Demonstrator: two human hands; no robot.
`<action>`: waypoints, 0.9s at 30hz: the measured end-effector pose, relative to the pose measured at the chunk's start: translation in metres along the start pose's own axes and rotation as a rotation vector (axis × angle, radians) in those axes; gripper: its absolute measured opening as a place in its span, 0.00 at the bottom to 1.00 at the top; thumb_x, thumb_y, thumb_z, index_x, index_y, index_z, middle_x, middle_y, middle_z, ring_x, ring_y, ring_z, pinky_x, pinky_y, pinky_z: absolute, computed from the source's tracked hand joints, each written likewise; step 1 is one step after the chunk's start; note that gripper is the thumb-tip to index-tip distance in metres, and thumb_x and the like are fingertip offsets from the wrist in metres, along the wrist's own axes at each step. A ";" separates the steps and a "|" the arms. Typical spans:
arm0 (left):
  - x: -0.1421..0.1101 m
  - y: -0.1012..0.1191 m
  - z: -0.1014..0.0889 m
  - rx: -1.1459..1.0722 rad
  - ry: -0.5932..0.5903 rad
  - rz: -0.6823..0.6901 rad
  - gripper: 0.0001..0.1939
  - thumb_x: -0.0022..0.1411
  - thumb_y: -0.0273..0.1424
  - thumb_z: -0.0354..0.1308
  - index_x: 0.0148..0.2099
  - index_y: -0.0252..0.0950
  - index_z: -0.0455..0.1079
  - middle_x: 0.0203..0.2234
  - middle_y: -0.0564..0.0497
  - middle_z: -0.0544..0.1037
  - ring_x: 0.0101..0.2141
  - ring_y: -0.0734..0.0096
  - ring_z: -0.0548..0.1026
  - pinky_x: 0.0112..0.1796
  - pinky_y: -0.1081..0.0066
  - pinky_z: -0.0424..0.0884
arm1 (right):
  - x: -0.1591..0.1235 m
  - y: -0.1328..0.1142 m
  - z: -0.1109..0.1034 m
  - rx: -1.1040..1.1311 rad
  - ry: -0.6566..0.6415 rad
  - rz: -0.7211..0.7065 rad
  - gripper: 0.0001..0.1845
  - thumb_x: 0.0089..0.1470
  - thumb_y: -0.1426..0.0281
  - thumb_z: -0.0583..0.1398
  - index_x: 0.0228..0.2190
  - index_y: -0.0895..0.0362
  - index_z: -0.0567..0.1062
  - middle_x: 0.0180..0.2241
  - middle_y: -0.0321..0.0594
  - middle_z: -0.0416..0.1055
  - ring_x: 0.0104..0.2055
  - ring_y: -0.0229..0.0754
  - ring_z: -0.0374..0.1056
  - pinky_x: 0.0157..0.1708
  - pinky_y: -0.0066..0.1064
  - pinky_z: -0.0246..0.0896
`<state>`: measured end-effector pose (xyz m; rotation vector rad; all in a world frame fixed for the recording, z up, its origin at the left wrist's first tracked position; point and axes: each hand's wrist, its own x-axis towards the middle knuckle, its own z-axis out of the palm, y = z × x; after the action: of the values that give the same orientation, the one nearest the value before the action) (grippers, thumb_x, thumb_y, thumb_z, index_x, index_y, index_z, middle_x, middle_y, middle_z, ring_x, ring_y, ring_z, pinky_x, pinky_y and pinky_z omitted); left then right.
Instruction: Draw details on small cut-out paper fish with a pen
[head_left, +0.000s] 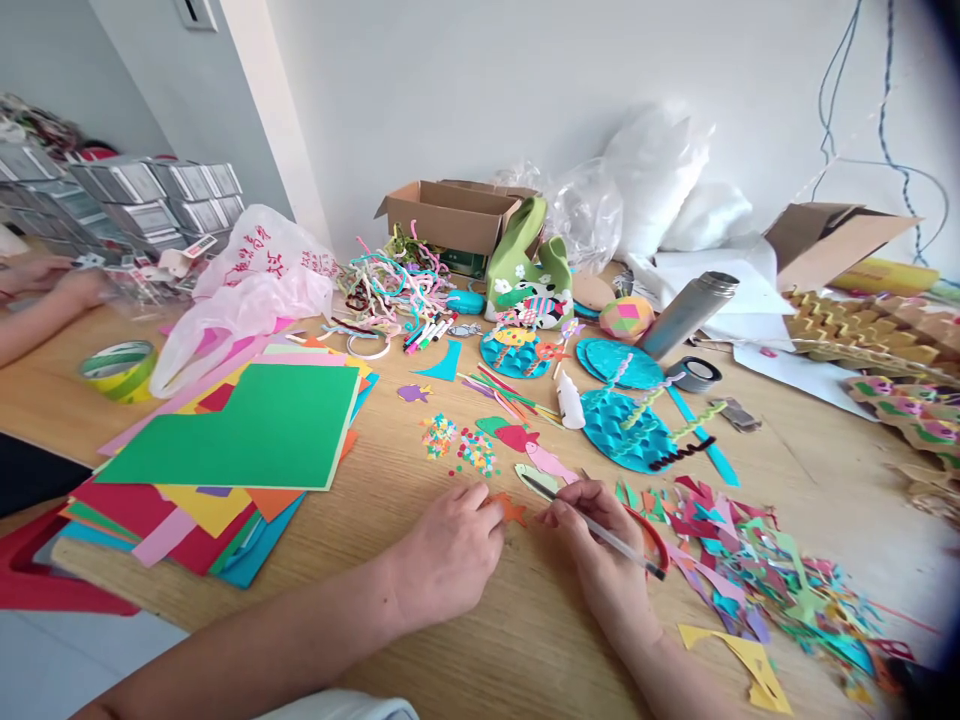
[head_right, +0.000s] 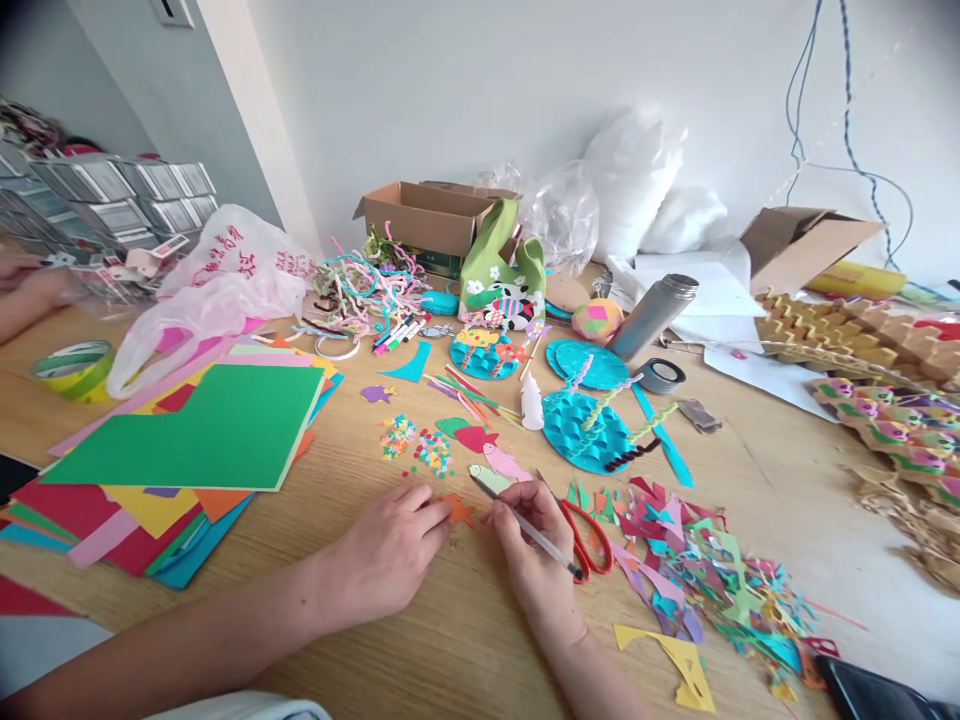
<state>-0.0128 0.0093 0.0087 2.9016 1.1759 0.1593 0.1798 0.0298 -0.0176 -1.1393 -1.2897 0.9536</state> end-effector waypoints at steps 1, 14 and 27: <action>0.000 0.000 0.000 0.002 -0.001 -0.004 0.07 0.63 0.25 0.53 0.42 0.31 0.73 0.37 0.45 0.73 0.39 0.59 0.67 0.39 0.62 0.66 | 0.000 0.002 -0.001 0.024 0.032 -0.004 0.06 0.53 0.67 0.64 0.29 0.54 0.71 0.22 0.34 0.71 0.24 0.40 0.70 0.25 0.29 0.66; -0.001 -0.001 -0.003 0.001 -0.033 -0.004 0.08 0.63 0.24 0.53 0.40 0.31 0.74 0.32 0.44 0.75 0.38 0.57 0.68 0.39 0.61 0.67 | 0.005 0.001 -0.007 0.169 0.218 -0.064 0.06 0.55 0.70 0.64 0.32 0.54 0.71 0.24 0.32 0.70 0.25 0.39 0.72 0.28 0.32 0.69; 0.001 0.020 -0.012 0.000 -0.230 -0.174 0.15 0.62 0.19 0.48 0.47 0.29 0.73 0.40 0.40 0.76 0.36 0.57 0.76 0.33 0.62 0.74 | -0.001 -0.001 0.005 -0.073 -0.030 -0.022 0.10 0.53 0.64 0.65 0.27 0.54 0.71 0.21 0.34 0.70 0.21 0.38 0.67 0.20 0.28 0.62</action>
<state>0.0006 -0.0049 0.0213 2.7068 1.3724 -0.1708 0.1744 0.0292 -0.0171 -1.1690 -1.3678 0.9167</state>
